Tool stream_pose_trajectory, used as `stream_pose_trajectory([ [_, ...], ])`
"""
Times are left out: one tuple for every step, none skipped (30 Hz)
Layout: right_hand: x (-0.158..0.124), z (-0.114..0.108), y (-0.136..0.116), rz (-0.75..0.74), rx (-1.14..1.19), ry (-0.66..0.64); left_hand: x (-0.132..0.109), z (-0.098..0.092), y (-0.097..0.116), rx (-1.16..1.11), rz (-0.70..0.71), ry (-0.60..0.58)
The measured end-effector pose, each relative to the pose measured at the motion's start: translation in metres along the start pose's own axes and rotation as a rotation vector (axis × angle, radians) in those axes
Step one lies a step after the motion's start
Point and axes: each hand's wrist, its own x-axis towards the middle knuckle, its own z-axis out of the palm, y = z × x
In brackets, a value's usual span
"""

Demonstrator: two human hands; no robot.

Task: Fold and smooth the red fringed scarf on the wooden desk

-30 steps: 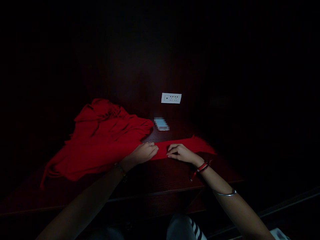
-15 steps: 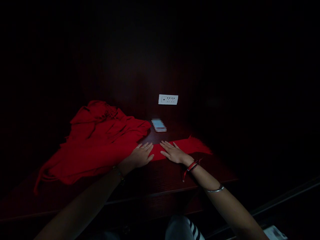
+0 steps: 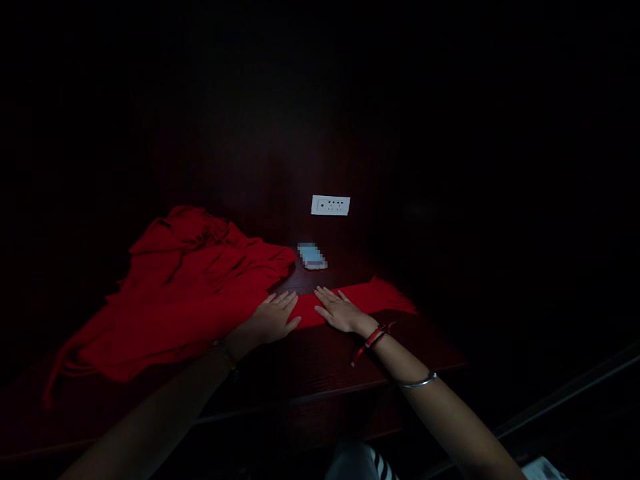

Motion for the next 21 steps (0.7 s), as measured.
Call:
stream_pose_trajectory([
  [-0.003, -0.001, 0.014, 0.044, -0.004, -0.008, 0.0, 0.0, 0.0, 0.003, 0.002, 0.001],
  [-0.008, -0.002, 0.03, 0.098, -0.012, -0.013, 0.0, -0.001, 0.0, 0.005, 0.004, 0.0],
  [-0.013, -0.004, 0.047, 0.148, -0.021, -0.015, 0.0, -0.001, 0.0, 0.006, 0.003, -0.003],
  [-0.018, -0.006, 0.064, 0.203, -0.032, -0.015, 0.0, -0.002, 0.0, 0.007, 0.001, -0.008],
  [-0.024, -0.009, 0.078, 0.261, -0.042, -0.019, 0.0, -0.003, 0.001, 0.007, -0.002, -0.015],
  [-0.028, -0.013, 0.089, 0.309, -0.046, -0.033, 0.0, -0.004, 0.001, 0.006, -0.005, -0.025],
  [-0.032, -0.016, 0.095, 0.346, -0.053, -0.045, 0.0, -0.005, 0.002, 0.004, -0.008, -0.035],
  [-0.034, -0.02, 0.096, 0.362, -0.061, -0.048, 0.0, -0.006, 0.002, 0.001, -0.01, -0.042],
  [-0.034, -0.024, 0.091, 0.352, -0.069, -0.035, 0.001, -0.006, 0.003, -0.003, -0.009, -0.047],
  [-0.032, -0.026, 0.081, 0.319, -0.079, -0.007, 0.0, -0.006, 0.003, -0.007, -0.008, -0.047],
  [-0.029, -0.026, 0.066, 0.259, -0.086, 0.038, 0.0, -0.006, 0.003, -0.008, -0.008, -0.042],
  [-0.025, -0.025, 0.049, 0.179, -0.087, 0.088, 0.0, -0.006, 0.003, -0.007, -0.01, -0.03],
  [-0.021, -0.022, 0.031, 0.101, -0.081, 0.113, -0.001, -0.006, 0.003, -0.002, -0.018, -0.014],
  [-0.016, -0.018, 0.014, 0.037, -0.075, 0.122, -0.001, -0.005, 0.003, 0.004, -0.029, 0.001],
  [-0.012, -0.013, -0.001, -0.005, -0.063, 0.108, -0.002, -0.004, 0.003, 0.011, -0.04, 0.012],
  [-0.009, -0.008, -0.012, -0.021, -0.054, 0.094, -0.003, -0.003, 0.002, 0.016, -0.049, 0.019],
  [-0.007, -0.003, -0.017, -0.025, -0.048, 0.088, -0.003, -0.002, 0.002, 0.02, -0.053, 0.02],
  [-0.007, 0.001, -0.018, -0.016, -0.043, 0.084, -0.004, -0.002, 0.001, 0.023, -0.052, 0.017],
  [-0.008, 0.003, -0.013, 0.004, -0.04, 0.084, -0.004, -0.002, 0.001, 0.024, -0.048, 0.009],
  [-0.011, 0.005, -0.004, 0.033, -0.04, 0.084, -0.004, -0.002, 0.001, 0.025, -0.044, 0.0],
  [-0.015, 0.005, 0.009, 0.071, -0.042, 0.078, -0.004, -0.003, 0.002, 0.025, -0.044, -0.011],
])
